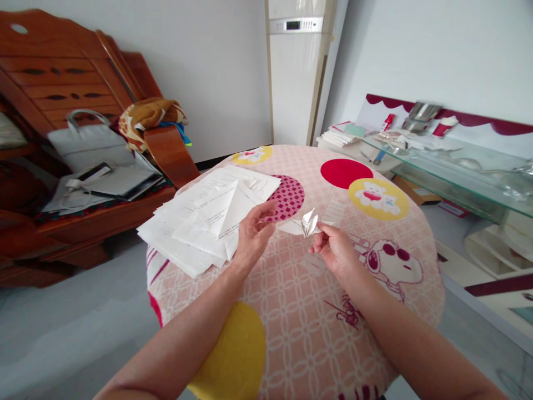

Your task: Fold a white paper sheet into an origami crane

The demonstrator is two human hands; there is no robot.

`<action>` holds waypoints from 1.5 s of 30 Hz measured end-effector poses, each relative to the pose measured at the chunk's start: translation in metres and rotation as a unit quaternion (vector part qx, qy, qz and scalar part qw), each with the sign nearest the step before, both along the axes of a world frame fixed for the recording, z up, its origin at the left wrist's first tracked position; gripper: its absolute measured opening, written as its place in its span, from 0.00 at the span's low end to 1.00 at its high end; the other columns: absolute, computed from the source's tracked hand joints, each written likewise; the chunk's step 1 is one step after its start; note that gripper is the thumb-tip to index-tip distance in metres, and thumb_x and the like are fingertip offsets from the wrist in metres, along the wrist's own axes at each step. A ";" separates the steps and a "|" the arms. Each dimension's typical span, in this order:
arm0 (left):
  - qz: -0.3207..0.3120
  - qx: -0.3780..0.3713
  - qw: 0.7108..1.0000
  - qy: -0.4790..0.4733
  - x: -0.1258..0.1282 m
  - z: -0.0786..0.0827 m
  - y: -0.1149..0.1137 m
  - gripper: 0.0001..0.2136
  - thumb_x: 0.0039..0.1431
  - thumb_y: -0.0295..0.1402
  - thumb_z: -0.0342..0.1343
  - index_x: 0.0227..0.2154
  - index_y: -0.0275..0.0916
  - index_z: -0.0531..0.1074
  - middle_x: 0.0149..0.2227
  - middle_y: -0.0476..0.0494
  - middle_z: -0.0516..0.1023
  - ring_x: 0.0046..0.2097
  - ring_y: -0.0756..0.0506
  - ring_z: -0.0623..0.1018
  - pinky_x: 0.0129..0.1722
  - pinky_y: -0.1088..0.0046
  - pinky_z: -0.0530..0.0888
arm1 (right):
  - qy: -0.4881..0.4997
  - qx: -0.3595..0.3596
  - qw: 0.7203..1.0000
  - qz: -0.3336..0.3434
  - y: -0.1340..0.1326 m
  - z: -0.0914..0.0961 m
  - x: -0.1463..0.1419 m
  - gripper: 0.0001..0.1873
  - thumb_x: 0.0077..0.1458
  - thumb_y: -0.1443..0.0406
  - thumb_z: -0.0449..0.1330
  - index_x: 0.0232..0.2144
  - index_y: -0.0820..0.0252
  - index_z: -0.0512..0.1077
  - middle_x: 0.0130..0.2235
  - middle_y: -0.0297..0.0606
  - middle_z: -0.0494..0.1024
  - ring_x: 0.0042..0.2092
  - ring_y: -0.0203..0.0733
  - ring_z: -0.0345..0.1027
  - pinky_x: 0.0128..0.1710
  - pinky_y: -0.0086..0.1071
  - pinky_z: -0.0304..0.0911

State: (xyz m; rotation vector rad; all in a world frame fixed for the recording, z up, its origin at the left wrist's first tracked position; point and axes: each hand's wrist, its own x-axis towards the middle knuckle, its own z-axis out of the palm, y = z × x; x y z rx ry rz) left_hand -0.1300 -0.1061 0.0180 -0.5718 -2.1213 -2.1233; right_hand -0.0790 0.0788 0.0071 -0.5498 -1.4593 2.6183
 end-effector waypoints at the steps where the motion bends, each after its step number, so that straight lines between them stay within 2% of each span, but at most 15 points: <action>1: -0.006 -0.058 0.996 0.064 0.001 0.002 -0.001 0.23 0.53 0.27 0.57 0.53 0.40 0.73 0.54 0.39 0.75 0.55 0.42 0.74 0.54 0.66 0.72 | -0.005 0.008 1.000 0.001 0.000 0.000 0.000 0.13 0.50 0.63 0.62 0.18 0.59 0.66 0.13 0.29 0.68 0.13 0.34 0.58 0.16 0.32 0.65; 5: -0.073 -0.249 0.940 0.219 0.010 0.003 0.003 0.25 0.53 0.24 0.56 0.57 0.40 0.71 0.60 0.37 0.71 0.63 0.38 0.68 0.65 0.58 0.60 | -0.020 0.003 1.000 0.018 -0.002 0.001 0.001 0.12 0.50 0.65 0.61 0.17 0.60 0.68 0.14 0.31 0.70 0.13 0.35 0.61 0.16 0.33 0.68; 10: -0.021 -0.406 0.889 0.209 0.012 -0.008 0.011 0.15 0.64 0.27 0.49 0.51 0.41 0.73 0.46 0.37 0.80 0.48 0.40 0.78 0.49 0.66 0.70 | -0.007 0.006 0.994 0.113 -0.004 -0.002 0.003 0.13 0.50 0.62 0.63 0.17 0.62 0.70 0.16 0.35 0.73 0.15 0.37 0.65 0.20 0.35 0.70; 12: 0.006 -0.456 0.866 0.204 0.010 -0.010 0.010 0.14 0.66 0.28 0.47 0.49 0.41 0.73 0.41 0.39 0.81 0.42 0.42 0.79 0.42 0.71 0.69 | -0.006 0.064 0.993 0.103 -0.001 -0.005 0.002 0.10 0.49 0.60 0.65 0.24 0.63 0.74 0.20 0.38 0.77 0.19 0.41 0.70 0.22 0.36 0.71; 14: 0.011 -0.483 0.850 0.211 0.009 -0.010 0.008 0.14 0.66 0.28 0.47 0.50 0.41 0.73 0.40 0.40 0.81 0.40 0.44 0.79 0.37 0.74 0.67 | 0.020 0.185 0.982 0.044 0.003 -0.008 0.000 0.13 0.48 0.60 0.67 0.35 0.61 0.77 0.27 0.40 0.80 0.25 0.44 0.75 0.27 0.38 0.73; 16: 0.013 -0.494 0.841 0.220 0.009 -0.010 0.007 0.14 0.67 0.28 0.46 0.50 0.41 0.72 0.40 0.40 0.81 0.39 0.44 0.79 0.35 0.74 0.66 | 0.082 0.349 0.933 -0.009 0.008 -0.010 -0.001 0.18 0.49 0.61 0.66 0.44 0.58 0.76 0.38 0.44 0.82 0.37 0.48 0.78 0.38 0.42 0.74; 18: 0.018 -0.497 0.838 0.225 0.010 -0.010 0.006 0.14 0.67 0.28 0.46 0.50 0.42 0.73 0.39 0.41 0.81 0.38 0.44 0.78 0.33 0.74 0.65 | 0.155 0.500 0.851 -0.026 0.010 -0.009 0.000 0.17 0.54 0.65 0.60 0.47 0.58 0.76 0.51 0.47 0.78 0.53 0.52 0.72 0.52 0.47 0.68; 20: 0.025 -0.494 0.839 0.225 0.010 -0.011 0.007 0.14 0.67 0.28 0.46 0.50 0.42 0.73 0.37 0.41 0.81 0.37 0.44 0.78 0.33 0.74 0.64 | 0.203 0.596 0.777 -0.016 0.008 -0.007 0.002 0.18 0.56 0.70 0.53 0.46 0.59 0.76 0.58 0.47 0.73 0.61 0.51 0.64 0.60 0.48 0.60; 25: 0.034 -0.484 0.847 0.218 0.015 -0.012 0.010 0.12 0.67 0.29 0.46 0.45 0.41 0.75 0.35 0.40 0.80 0.35 0.44 0.77 0.33 0.74 0.64 | 0.196 0.734 0.650 0.025 -0.005 -0.002 0.009 0.25 0.52 0.76 0.50 0.51 0.65 0.73 0.52 0.49 0.77 0.56 0.49 0.67 0.60 0.44 0.57; 30: 0.003 -0.399 0.895 0.201 0.021 -0.007 0.014 0.13 0.64 0.28 0.49 0.46 0.43 0.76 0.35 0.41 0.80 0.36 0.44 0.77 0.36 0.74 0.65 | 0.104 0.821 0.560 0.045 -0.008 0.000 0.012 0.14 0.60 0.72 0.51 0.41 0.63 0.75 0.38 0.46 0.81 0.41 0.49 0.71 0.46 0.39 0.59; 32: 0.008 -0.400 0.898 0.186 0.022 -0.006 0.015 0.12 0.63 0.27 0.50 0.44 0.43 0.77 0.34 0.41 0.80 0.35 0.44 0.76 0.35 0.74 0.65 | 0.090 0.842 0.529 0.051 -0.008 0.002 0.013 0.13 0.61 0.71 0.51 0.40 0.63 0.75 0.36 0.46 0.80 0.39 0.48 0.71 0.41 0.37 0.57; 35: 0.022 -0.479 0.859 0.180 0.021 -0.007 0.017 0.12 0.62 0.27 0.50 0.43 0.41 0.76 0.33 0.41 0.80 0.34 0.43 0.77 0.33 0.74 0.64 | 0.090 0.863 0.495 0.040 -0.010 0.005 0.015 0.13 0.63 0.71 0.50 0.39 0.63 0.75 0.35 0.47 0.80 0.38 0.48 0.71 0.39 0.37 0.55; 38: 0.030 -0.521 0.834 0.181 0.021 -0.008 0.017 0.12 0.62 0.27 0.49 0.44 0.39 0.76 0.34 0.40 0.81 0.32 0.44 0.77 0.30 0.73 0.62 | 0.097 0.871 0.480 0.040 -0.016 0.006 0.016 0.13 0.63 0.72 0.49 0.38 0.64 0.75 0.34 0.47 0.80 0.36 0.48 0.71 0.38 0.37 0.54; 42: 0.034 -0.494 0.850 0.180 0.022 -0.010 0.018 0.11 0.62 0.27 0.48 0.39 0.38 0.76 0.31 0.39 0.80 0.28 0.45 0.74 0.28 0.73 0.59 | 0.093 0.869 0.484 0.043 -0.022 0.006 0.017 0.13 0.62 0.73 0.50 0.35 0.64 0.74 0.32 0.47 0.80 0.35 0.48 0.71 0.37 0.36 0.53; 45: 0.036 -0.419 0.891 0.171 0.024 -0.011 0.018 0.09 0.59 0.26 0.50 0.32 0.38 0.76 0.26 0.41 0.77 0.25 0.45 0.70 0.27 0.72 0.55 | 0.090 0.866 0.491 0.045 -0.024 0.005 0.017 0.12 0.61 0.72 0.50 0.34 0.64 0.74 0.32 0.47 0.80 0.34 0.48 0.72 0.36 0.36 0.54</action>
